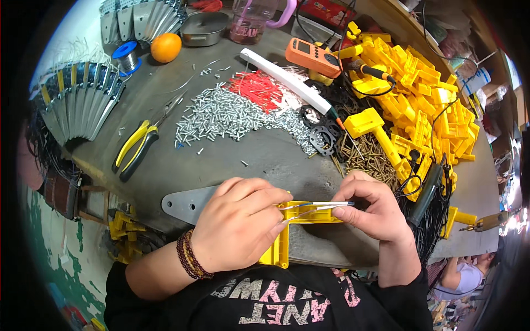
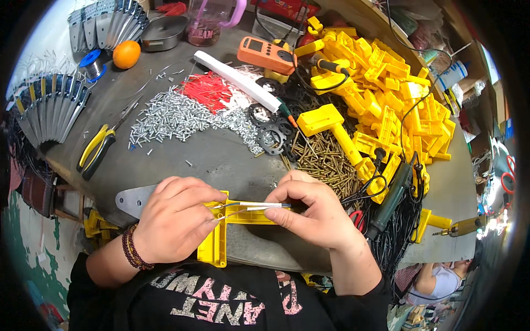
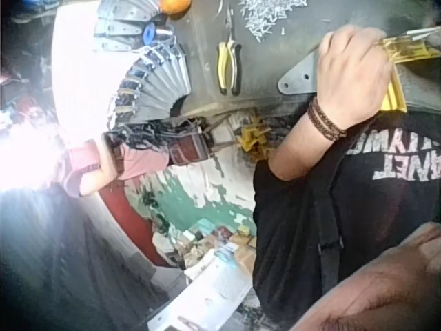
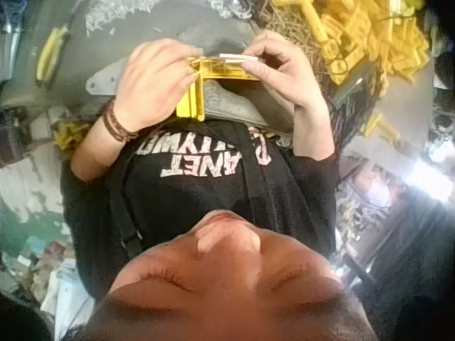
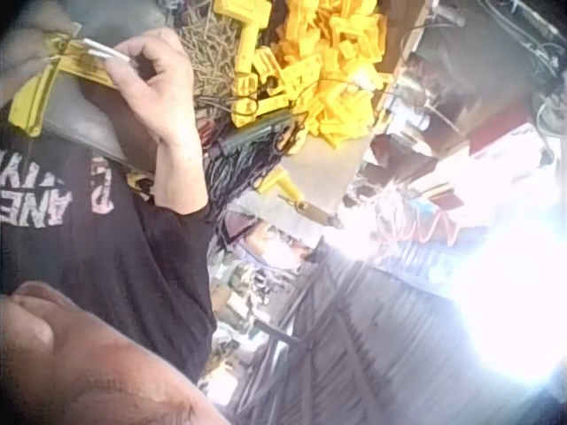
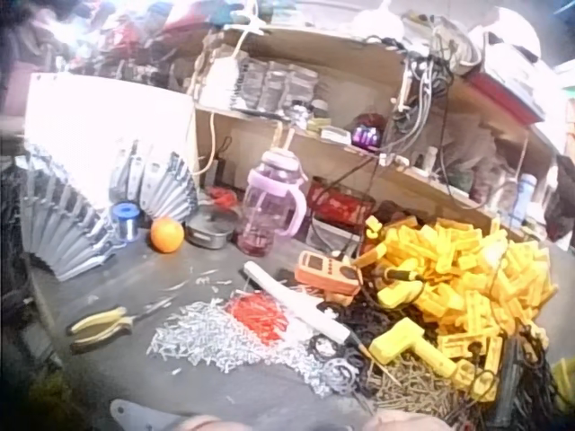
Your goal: Soldering wires and assembling components into a yellow plastic housing for a device.
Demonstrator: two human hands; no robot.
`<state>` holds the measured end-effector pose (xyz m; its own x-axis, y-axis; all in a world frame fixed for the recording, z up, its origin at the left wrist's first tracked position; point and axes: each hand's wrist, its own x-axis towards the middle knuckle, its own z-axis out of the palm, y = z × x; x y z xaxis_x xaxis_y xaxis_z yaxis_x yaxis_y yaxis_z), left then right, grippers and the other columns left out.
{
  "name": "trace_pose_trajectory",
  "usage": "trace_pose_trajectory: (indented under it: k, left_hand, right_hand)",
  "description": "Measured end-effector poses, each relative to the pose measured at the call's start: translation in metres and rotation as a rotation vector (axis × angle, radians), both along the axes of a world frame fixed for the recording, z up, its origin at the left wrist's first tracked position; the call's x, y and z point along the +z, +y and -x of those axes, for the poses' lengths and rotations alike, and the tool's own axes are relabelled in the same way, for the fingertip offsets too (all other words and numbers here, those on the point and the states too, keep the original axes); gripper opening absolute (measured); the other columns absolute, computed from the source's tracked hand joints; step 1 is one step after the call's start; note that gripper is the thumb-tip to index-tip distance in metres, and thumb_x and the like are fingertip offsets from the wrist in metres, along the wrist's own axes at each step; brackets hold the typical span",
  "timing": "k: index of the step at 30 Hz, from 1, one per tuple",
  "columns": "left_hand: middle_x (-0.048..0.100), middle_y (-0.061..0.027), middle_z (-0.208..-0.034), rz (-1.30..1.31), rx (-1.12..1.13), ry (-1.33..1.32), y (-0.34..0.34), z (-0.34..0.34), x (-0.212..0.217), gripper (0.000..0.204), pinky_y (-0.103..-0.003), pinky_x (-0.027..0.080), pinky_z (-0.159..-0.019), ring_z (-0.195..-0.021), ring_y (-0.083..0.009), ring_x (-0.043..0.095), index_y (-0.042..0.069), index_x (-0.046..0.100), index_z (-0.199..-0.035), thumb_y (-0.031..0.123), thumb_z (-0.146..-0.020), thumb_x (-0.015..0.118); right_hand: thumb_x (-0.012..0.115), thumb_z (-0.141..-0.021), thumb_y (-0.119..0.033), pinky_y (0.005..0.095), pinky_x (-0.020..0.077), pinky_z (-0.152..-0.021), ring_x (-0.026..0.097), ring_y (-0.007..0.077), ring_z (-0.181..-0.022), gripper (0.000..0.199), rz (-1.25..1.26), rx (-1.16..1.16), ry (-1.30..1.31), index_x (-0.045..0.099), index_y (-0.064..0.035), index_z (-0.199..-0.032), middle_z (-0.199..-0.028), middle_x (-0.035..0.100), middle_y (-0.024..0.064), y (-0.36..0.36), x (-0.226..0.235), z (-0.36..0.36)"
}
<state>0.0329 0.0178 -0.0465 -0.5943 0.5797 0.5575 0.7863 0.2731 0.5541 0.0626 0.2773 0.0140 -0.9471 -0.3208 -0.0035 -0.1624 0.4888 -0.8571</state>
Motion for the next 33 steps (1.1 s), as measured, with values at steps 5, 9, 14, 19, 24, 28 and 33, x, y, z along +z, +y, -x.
trace_pose_trajectory:
  k: [5, 9, 14, 19, 24, 28, 33]
  left_hand:
    - [0.066, -0.0049, -0.109, -0.005, -0.007, -0.037, -0.002, 0.002, -0.003, 0.010, -0.040, 0.041, -0.087, -0.100, -0.0250, 0.059, 0.008, 0.061, -0.078, 0.014, -0.079, 0.069]
    - [0.066, -0.0048, -0.109, 0.004, -0.003, -0.052, -0.005, 0.000, -0.002, 0.010, -0.040, 0.041, -0.087, -0.100, -0.0249, 0.059, 0.008, 0.061, -0.078, 0.014, -0.079, 0.069]
    - [0.066, -0.0054, -0.109, -0.043, -0.030, -0.085, -0.005, 0.003, -0.003, 0.008, -0.039, 0.041, -0.087, -0.098, -0.0252, 0.060, 0.007, 0.062, -0.078, 0.013, -0.080, 0.068]
    - [0.066, -0.0055, -0.109, -0.059, -0.030, -0.086, -0.005, 0.004, -0.004, 0.008, -0.039, 0.042, -0.086, -0.097, -0.0255, 0.061, 0.007, 0.063, -0.080, 0.013, -0.079, 0.068]
    - [0.066, -0.0051, -0.108, -0.056, -0.023, -0.078, -0.005, 0.003, -0.006, 0.007, -0.039, 0.042, -0.086, -0.096, -0.0250, 0.061, 0.008, 0.063, -0.080, 0.013, -0.079, 0.068]
    - [0.066, -0.0041, -0.106, -0.062, -0.028, -0.059, -0.006, 0.004, -0.006, 0.006, -0.038, 0.042, -0.085, -0.095, -0.0243, 0.061, 0.008, 0.063, -0.082, 0.013, -0.080, 0.067]
    - [0.067, -0.0026, -0.103, -0.054, -0.036, -0.056, -0.006, 0.005, -0.007, 0.005, -0.038, 0.042, -0.083, -0.093, -0.0235, 0.060, 0.009, 0.063, -0.080, 0.013, -0.080, 0.066]
  right_hand:
    - [0.079, -0.076, -0.010, 0.0286, 0.0425, -0.058, 0.057, 0.0145, -0.065, 0.015, -0.154, 0.109, 0.052, 0.074, -0.0046, -0.090, -0.070, 0.060, 0.0047, -0.018, 0.010, 0.002]
    - [0.079, -0.074, -0.008, 0.0278, 0.0418, -0.057, 0.057, 0.0151, -0.064, 0.014, -0.159, 0.069, 0.065, 0.075, -0.0044, -0.088, -0.069, 0.060, 0.0045, -0.029, 0.017, -0.001]
    - [0.079, -0.073, -0.008, 0.0275, 0.0406, -0.055, 0.056, 0.0146, -0.062, 0.015, -0.159, 0.104, 0.093, 0.073, -0.0039, -0.086, -0.070, 0.060, 0.0040, -0.023, 0.013, 0.005]
    - [0.079, -0.073, -0.007, 0.0278, 0.0396, -0.053, 0.055, 0.0142, -0.060, 0.013, -0.088, 0.034, 0.086, 0.075, -0.0051, -0.085, -0.067, 0.059, 0.0034, -0.022, 0.007, 0.004]
    - [0.079, -0.074, -0.008, 0.0284, 0.0388, -0.052, 0.055, 0.0141, -0.059, 0.014, -0.118, 0.103, 0.148, 0.077, -0.0069, -0.087, -0.065, 0.058, 0.0033, -0.026, 0.005, 0.003]
    - [0.078, -0.076, -0.009, 0.0278, 0.0395, -0.052, 0.055, 0.0145, -0.060, 0.013, -0.261, 0.076, 0.094, 0.075, -0.0060, -0.088, -0.068, 0.060, 0.0039, -0.026, 0.005, 0.001]
    - [0.077, -0.076, -0.005, 0.0270, 0.0386, -0.052, 0.054, 0.0151, -0.060, 0.014, -0.146, 0.101, 0.291, 0.069, -0.0035, -0.086, -0.075, 0.061, 0.0059, -0.023, -0.002, 0.003]
